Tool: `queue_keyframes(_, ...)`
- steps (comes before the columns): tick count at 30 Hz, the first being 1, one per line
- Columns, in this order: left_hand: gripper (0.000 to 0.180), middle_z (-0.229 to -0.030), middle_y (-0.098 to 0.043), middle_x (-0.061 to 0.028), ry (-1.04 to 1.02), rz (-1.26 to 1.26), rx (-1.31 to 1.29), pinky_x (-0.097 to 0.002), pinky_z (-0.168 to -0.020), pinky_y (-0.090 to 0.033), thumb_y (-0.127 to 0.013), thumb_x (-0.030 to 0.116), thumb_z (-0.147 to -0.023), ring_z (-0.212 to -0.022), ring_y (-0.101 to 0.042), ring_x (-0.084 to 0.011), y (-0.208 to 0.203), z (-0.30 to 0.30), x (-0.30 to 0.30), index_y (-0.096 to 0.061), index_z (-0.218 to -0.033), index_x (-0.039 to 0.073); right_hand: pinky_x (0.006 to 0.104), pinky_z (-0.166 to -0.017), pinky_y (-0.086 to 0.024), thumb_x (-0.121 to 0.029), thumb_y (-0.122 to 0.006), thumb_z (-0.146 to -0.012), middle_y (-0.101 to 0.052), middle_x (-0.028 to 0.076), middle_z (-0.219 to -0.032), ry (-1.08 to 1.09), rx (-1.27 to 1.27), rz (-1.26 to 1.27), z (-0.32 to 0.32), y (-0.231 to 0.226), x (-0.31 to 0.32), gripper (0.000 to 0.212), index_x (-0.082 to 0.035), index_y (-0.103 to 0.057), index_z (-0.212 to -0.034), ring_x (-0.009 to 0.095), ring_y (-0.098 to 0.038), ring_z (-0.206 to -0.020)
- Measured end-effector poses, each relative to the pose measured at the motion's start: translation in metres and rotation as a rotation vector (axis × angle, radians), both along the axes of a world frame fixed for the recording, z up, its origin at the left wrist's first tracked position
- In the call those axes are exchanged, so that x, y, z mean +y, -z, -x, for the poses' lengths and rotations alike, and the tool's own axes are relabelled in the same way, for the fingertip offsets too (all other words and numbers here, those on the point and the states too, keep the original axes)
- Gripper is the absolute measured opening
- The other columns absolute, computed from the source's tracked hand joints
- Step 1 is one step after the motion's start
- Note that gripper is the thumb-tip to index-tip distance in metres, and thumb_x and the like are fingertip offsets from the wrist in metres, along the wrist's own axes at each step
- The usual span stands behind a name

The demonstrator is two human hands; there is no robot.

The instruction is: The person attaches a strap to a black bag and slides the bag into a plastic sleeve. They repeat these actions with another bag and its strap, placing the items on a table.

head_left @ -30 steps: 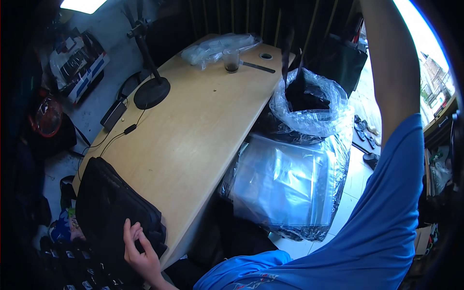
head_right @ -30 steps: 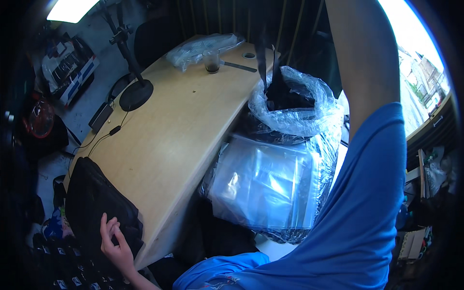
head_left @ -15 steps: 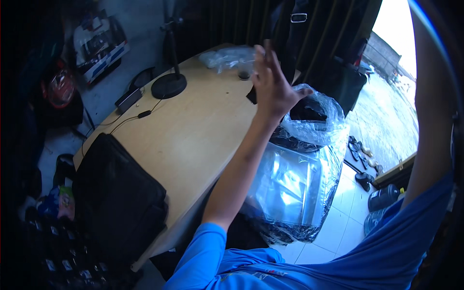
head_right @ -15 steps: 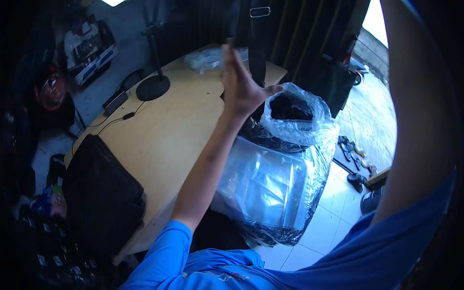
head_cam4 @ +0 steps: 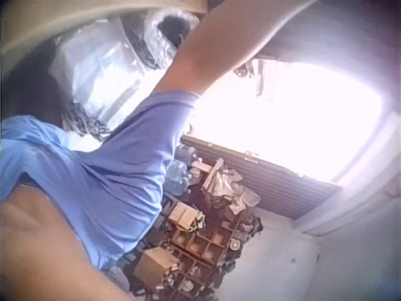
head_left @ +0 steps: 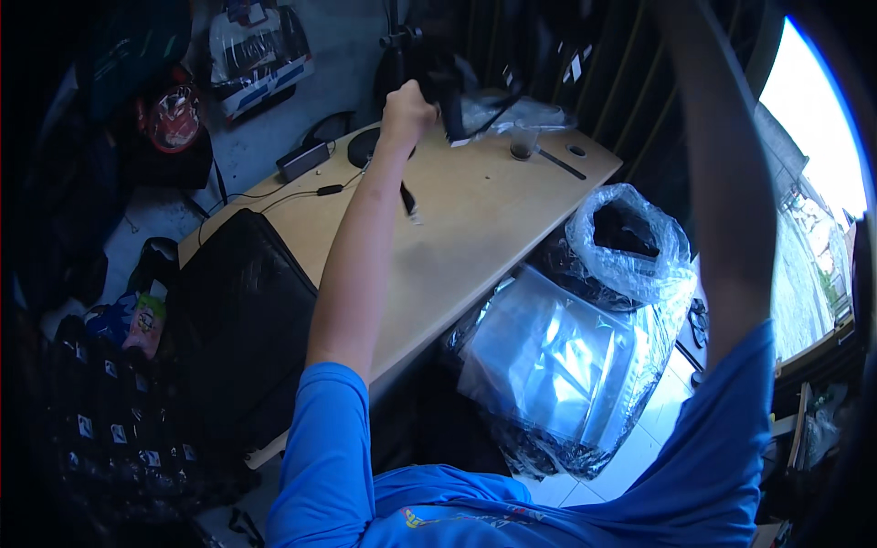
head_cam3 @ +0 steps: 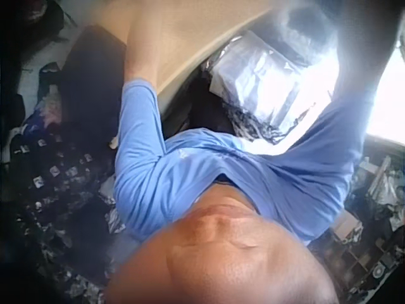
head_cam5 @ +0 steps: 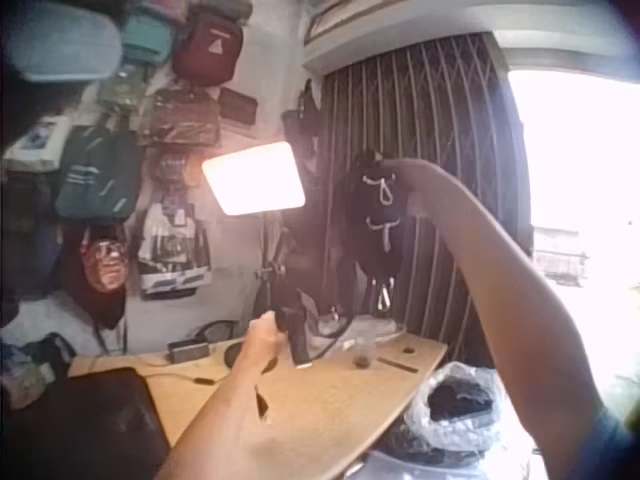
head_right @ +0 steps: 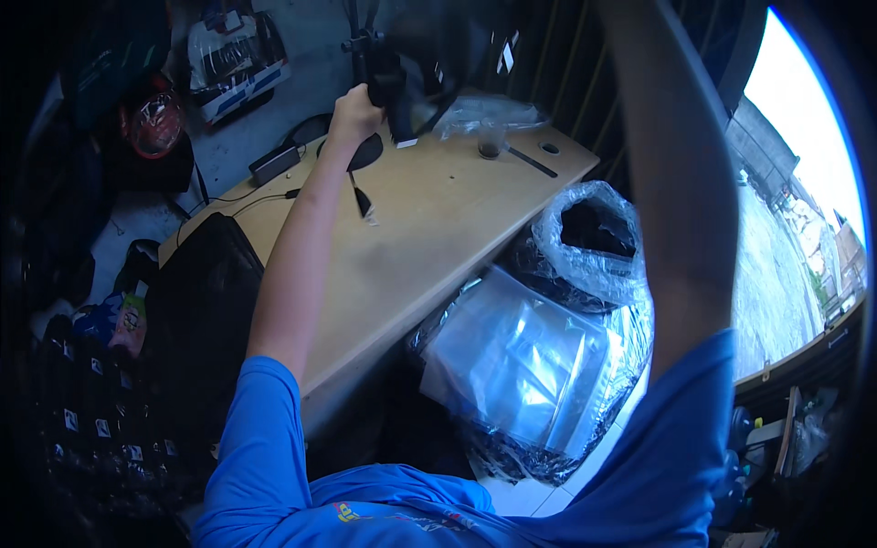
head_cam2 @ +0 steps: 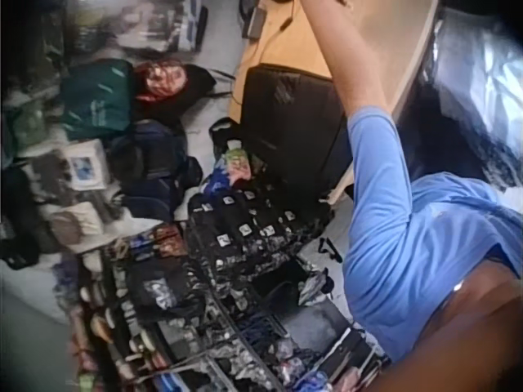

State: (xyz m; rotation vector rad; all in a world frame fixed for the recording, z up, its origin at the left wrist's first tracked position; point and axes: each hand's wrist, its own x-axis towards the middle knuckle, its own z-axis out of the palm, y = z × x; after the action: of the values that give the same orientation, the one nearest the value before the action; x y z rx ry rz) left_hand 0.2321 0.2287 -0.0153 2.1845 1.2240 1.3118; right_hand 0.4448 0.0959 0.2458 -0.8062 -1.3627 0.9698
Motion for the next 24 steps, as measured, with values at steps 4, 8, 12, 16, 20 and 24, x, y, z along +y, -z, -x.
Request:
queue_keyframes(4,0.033,-0.108,-0.058,-0.029,0.023,0.137,0.27,-0.0409,-0.089,-0.046,-0.059,0.006,-0.075,-0.106,-0.055,-0.0385,0.01,-0.001,0.027,-0.052,-0.105,-0.006,0.0333,-0.064,-0.056,-0.007,-0.062,-0.08,-0.065,0.011,-0.082,-0.172,-0.136,-0.074,-0.042,0.119,0.085,0.02,0.001,-0.062,-0.099,0.022,-0.066,-0.07)
queue_keyframes(8,0.035,-0.109,-0.058,-0.0283,-0.022,0.132,0.352,-0.0432,-0.091,-0.045,-0.057,0.003,-0.075,-0.107,-0.055,-0.039,0.021,0.01,0.042,-0.051,-0.108,-0.004,0.0316,-0.061,-0.051,-0.009,-0.067,-0.075,-0.065,0.008,-0.079,0.438,-0.177,0.094,0.001,0.224,0.142,0.017,-0.002,-0.067,-0.09,0.018,-0.063,-0.069)
queue_keyframes(12,0.042,-0.115,-0.055,-0.0246,-0.122,0.159,0.482,-0.0542,-0.096,-0.037,-0.055,0.002,-0.075,-0.112,-0.053,-0.0384,0.038,0.028,0.062,-0.048,-0.116,0.001,0.0299,-0.062,-0.048,-0.008,-0.065,-0.068,-0.065,0.008,-0.075,0.442,-0.246,0.076,0.025,0.293,0.17,0.023,0.0,-0.067,-0.089,0.016,-0.061,-0.067)
queue_keyframes(16,0.046,-0.12,-0.049,-0.0219,-0.084,0.12,0.571,-0.0562,-0.097,-0.034,-0.056,0.003,-0.074,-0.115,-0.049,-0.0384,0.042,0.029,0.074,-0.046,-0.119,0.004,0.0292,-0.071,-0.049,-0.009,-0.069,-0.062,-0.066,0.014,-0.091,0.482,-0.393,0.035,0.023,0.329,0.188,0.044,0.001,-0.064,-0.105,0.02,-0.064,-0.079)
queue_keyframes(20,0.062,-0.122,-0.047,-0.0181,-0.079,0.104,0.854,-0.0505,-0.095,-0.039,-0.064,0.012,-0.074,-0.116,-0.048,-0.0344,0.047,0.068,0.079,-0.039,-0.131,0.006,0.0283,-0.076,-0.049,-0.011,-0.071,-0.065,-0.062,0.014,-0.106,0.387,-0.535,0.192,0.052,0.321,0.181,0.054,-0.001,-0.058,-0.117,0.021,-0.061,-0.088)
queue_keyframes(24,0.046,-0.115,-0.05,-0.0187,0.035,-0.092,0.996,-0.0472,-0.089,-0.044,-0.061,0.011,-0.078,-0.106,-0.054,-0.0349,0.051,0.098,0.039,-0.048,-0.121,0.004,0.0326,-0.083,-0.049,-0.015,-0.07,-0.064,-0.067,0.017,-0.1,0.491,-0.786,0.064,0.034,0.329,0.174,0.042,-0.003,-0.066,-0.105,0.026,-0.065,-0.092)
